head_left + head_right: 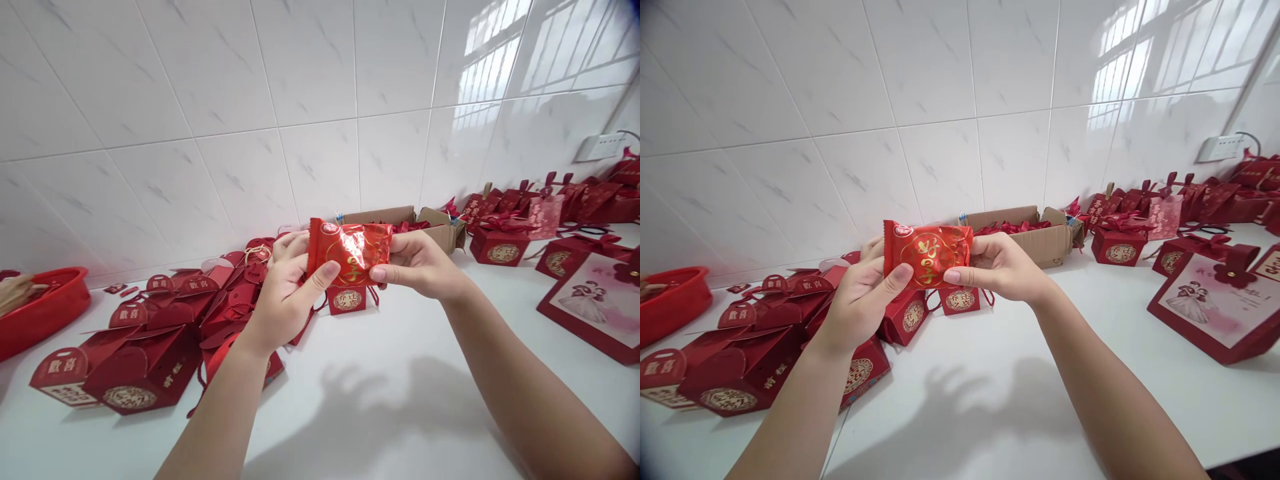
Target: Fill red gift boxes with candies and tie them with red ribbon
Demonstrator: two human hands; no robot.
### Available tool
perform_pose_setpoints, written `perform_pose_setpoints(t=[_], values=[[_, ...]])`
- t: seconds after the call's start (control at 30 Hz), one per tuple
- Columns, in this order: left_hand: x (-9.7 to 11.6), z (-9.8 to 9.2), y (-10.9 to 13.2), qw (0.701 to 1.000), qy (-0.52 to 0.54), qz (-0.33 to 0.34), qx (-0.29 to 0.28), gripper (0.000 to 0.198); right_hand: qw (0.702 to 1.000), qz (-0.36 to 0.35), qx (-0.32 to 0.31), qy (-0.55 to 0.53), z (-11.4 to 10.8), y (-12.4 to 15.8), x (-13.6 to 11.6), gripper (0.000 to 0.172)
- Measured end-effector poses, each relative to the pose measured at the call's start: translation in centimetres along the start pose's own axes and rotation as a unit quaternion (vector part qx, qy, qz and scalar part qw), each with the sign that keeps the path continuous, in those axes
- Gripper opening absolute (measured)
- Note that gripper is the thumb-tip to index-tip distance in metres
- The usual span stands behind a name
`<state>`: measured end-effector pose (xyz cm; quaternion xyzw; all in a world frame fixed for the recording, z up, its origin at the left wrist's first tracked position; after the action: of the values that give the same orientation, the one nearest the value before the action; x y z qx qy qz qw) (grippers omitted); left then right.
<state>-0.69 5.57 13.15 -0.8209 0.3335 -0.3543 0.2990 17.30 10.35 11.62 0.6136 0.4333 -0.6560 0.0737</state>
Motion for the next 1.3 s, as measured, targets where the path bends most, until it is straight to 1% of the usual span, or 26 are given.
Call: perform_pose_setpoints(t=[0.1, 0.23, 0.33, 0.4, 0.47, 0.53, 0.57, 0.63, 0.7, 0.73, 0.77, 0.8, 0.83, 0.9, 0.97, 1.0, 1.07, 1.13, 1.2, 1.27, 1.3], values=[[-0.2, 0.2, 0.0, 1.0, 0.003, -0.006, 0.002, 0.036, 0.999, 0.008, 0.028, 0.017, 0.0, 0.1, -0.3, 0.016], [-0.5, 0.3, 0.1, 0.997, 0.056, -0.049, 0.02, 0.049, 0.998, 0.018, 0.066, 0.004, -0.6, 0.2, -0.2, 0.007], [-0.5, 0.2, 0.1, 0.993, 0.099, -0.063, 0.032, 0.049, 0.994, 0.035, 0.1, -0.015, -1.4, 0.2, 0.2, 0.011], [-0.7, 0.2, 0.0, 0.992, 0.101, -0.061, 0.044, 0.049, 0.991, 0.038, 0.123, -0.025, -1.8, 0.2, 0.3, 0.015], [-1.4, 0.4, -0.2, 0.996, 0.046, -0.066, 0.036, 0.048, 0.99, 0.029, 0.132, -0.028, -2.1, 0.2, 0.2, 0.018], [-2.8, 1.1, -0.3, 0.995, -0.049, -0.085, -0.004, 0.044, 0.99, 0.02, 0.143, -0.006, -2.4, 0.1, 0.0, 0.02], [-3.7, 1.7, -0.3, 0.991, -0.091, -0.097, -0.033, 0.041, 0.986, 0.022, 0.162, 0.02, -2.8, 0.1, -0.1, 0.019], [-5.7, 2.9, 0.0, 0.982, -0.119, -0.115, -0.087, 0.038, 0.966, 0.037, 0.239, 0.09, -4.1, 0.1, 0.1, 0.019], [-7.4, 3.9, 0.2, 0.979, -0.11, -0.119, -0.125, 0.04, 0.928, 0.05, 0.347, 0.129, -6.3, 0.3, 0.9, 0.027], [-8.0, 4.2, 0.4, 0.977, -0.11, -0.123, -0.137, 0.042, 0.908, 0.052, 0.398, 0.118, -7.6, 0.4, 1.6, 0.031], [-8.5, 4.4, 0.4, 0.976, -0.115, -0.12, -0.142, 0.045, 0.892, 0.052, 0.441, 0.084, -8.9, 0.5, 2.4, 0.035], [-8.7, 4.5, 0.5, 0.976, -0.122, -0.114, -0.143, 0.047, 0.877, 0.058, 0.476, 0.035, -10.1, 0.7, 3.5, 0.039], [-8.7, 4.4, 0.5, 0.976, -0.131, -0.103, -0.142, 0.047, 0.865, 0.069, 0.498, -0.008, -11.2, 0.8, 4.6, 0.042], [-8.5, 4.2, 0.4, 0.977, -0.142, -0.074, -0.142, 0.042, 0.851, 0.093, 0.516, -0.036, -12.9, 1.1, 6.4, 0.046], [-8.3, 4.0, 0.3, 0.978, -0.132, -0.06, -0.149, 0.044, 0.848, 0.12, 0.516, -0.021, -13.8, 1.4, 7.6, 0.042], [-8.3, 4.0, 0.4, 0.979, -0.12, -0.07, -0.151, 0.047, 0.848, 0.137, 0.512, -0.007, -14.0, 1.7, 8.0, 0.038], [-8.6, 3.9, 0.5, 0.979, -0.096, -0.118, -0.139, 0.05, 0.842, 0.185, 0.506, 0.026, -14.4, 2.3, 8.4, 0.03], [-9.0, 4.0, 0.7, 0.974, -0.087, -0.167, -0.125, 0.051, 0.821, 0.239, 0.513, 0.074, -14.6, 2.8, 8.4, 0.026], [-9.3, 4.1, 0.8, 0.97, -0.093, -0.183, -0.128, 0.053, 0.786, 0.27, 0.541, 0.13, -14.9, 3.2, 7.9, 0.03], [-9.5, 4.1, 0.7, 0.969, -0.092, -0.174, -0.147, 0.057, 0.758, 0.264, 0.569, 0.179, -14.7, 3.1, 6.7, 0.038], [-9.6, 4.1, 0.7, 0.969, -0.086, -0.168, -0.158, 0.059, 0.753, 0.25, 0.577, 0.195, -14.4, 2.9, 6.0, 0.04]])
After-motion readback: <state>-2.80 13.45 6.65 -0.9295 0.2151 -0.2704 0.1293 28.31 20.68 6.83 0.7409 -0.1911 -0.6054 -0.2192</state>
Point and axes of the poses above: each hand's wrist, its own y-axis away from the middle knuckle, its own z-axis out of the palm, x = y × z, the point moved 3 cm from there along -y, towards the middle knuckle, and after that the axes turned 9 degrees about z, right-handed, at the moved point
